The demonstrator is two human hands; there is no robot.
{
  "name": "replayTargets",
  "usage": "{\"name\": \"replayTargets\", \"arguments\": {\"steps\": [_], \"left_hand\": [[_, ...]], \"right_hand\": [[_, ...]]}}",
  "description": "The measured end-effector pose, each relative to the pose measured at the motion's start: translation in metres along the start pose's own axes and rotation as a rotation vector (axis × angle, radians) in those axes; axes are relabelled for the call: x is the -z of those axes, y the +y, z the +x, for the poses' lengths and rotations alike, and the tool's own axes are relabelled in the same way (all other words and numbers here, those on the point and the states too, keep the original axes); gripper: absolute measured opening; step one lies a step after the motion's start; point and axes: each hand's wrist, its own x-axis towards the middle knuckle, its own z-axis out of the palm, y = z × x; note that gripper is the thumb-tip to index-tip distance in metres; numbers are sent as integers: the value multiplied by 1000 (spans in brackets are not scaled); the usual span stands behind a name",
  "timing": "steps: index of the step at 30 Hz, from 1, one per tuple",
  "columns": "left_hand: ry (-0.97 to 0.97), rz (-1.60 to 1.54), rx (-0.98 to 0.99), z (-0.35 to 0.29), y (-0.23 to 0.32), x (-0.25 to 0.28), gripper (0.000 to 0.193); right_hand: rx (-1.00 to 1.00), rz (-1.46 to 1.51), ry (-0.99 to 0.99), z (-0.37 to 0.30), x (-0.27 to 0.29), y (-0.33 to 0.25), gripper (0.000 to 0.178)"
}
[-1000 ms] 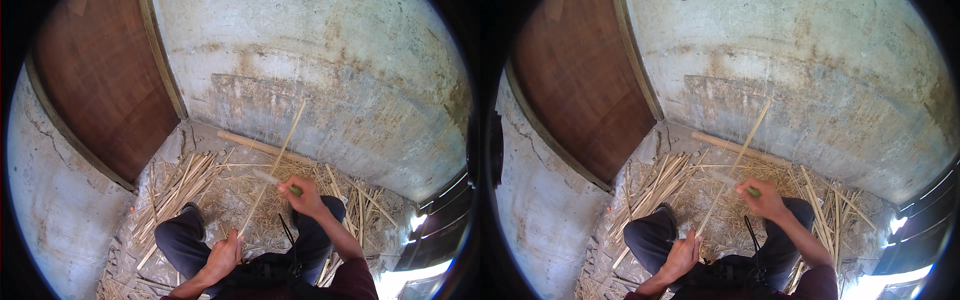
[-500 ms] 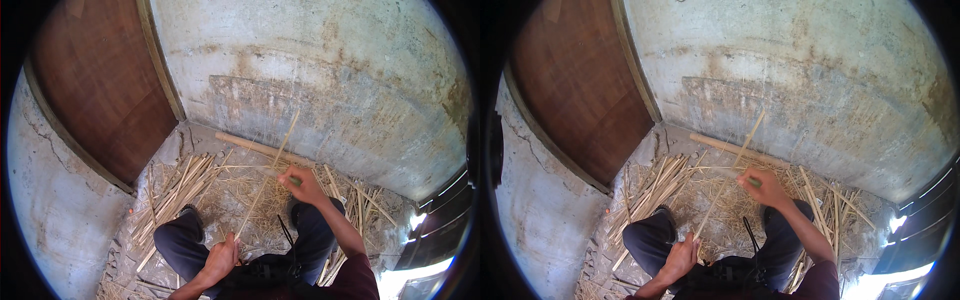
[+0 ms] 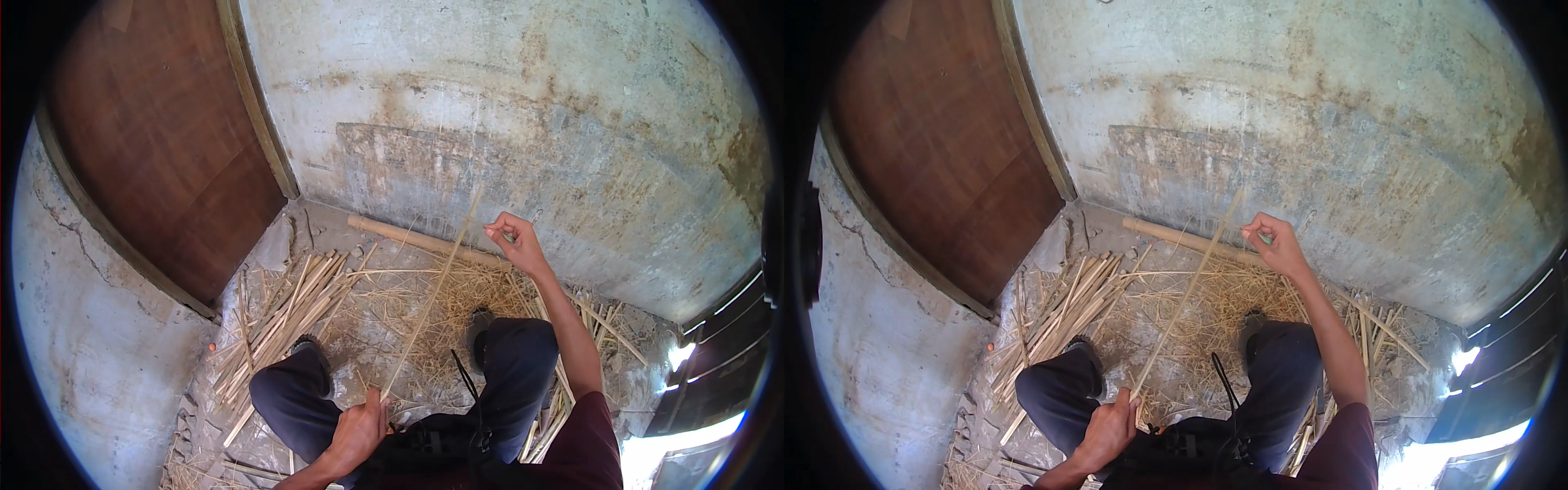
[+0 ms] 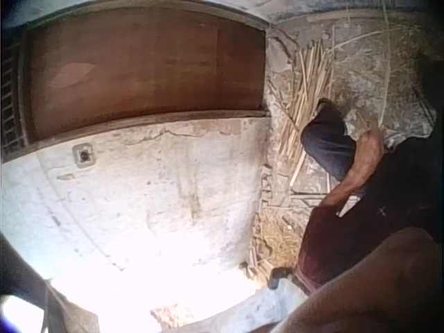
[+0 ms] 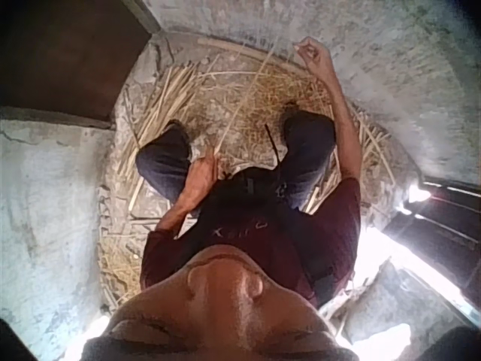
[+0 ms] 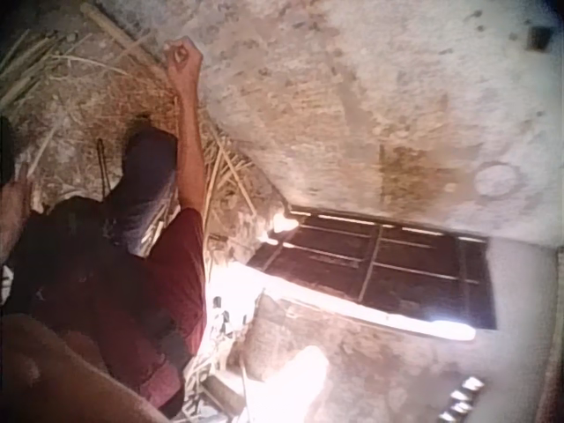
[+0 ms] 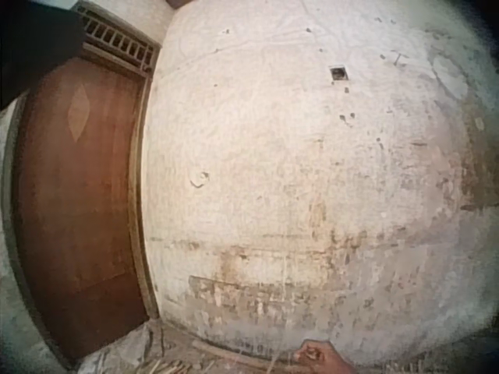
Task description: The person uses a knife to peel long, thin strips from a bamboo stalk, then gathers the strips by hand.
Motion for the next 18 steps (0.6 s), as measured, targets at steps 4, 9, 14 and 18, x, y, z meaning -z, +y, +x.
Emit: {"name": "replayTargets", "arguments": {"steps": [4,9,14,18], "left_hand": [[28,14,8,-1,0,3,19],[-5,-1,4,-8,0,2,19],[-6,5,6,-8,-4,0,20],[-16,-26,10,-14,0,2,20]], "right_hand": [[-34,27,-40,-3,-19,-24,13],[14,-90,-30,13,11,-12,12],[27,-99,-67,18,8,-18,13],[59,-128,-38,32,26,0,12]]}}
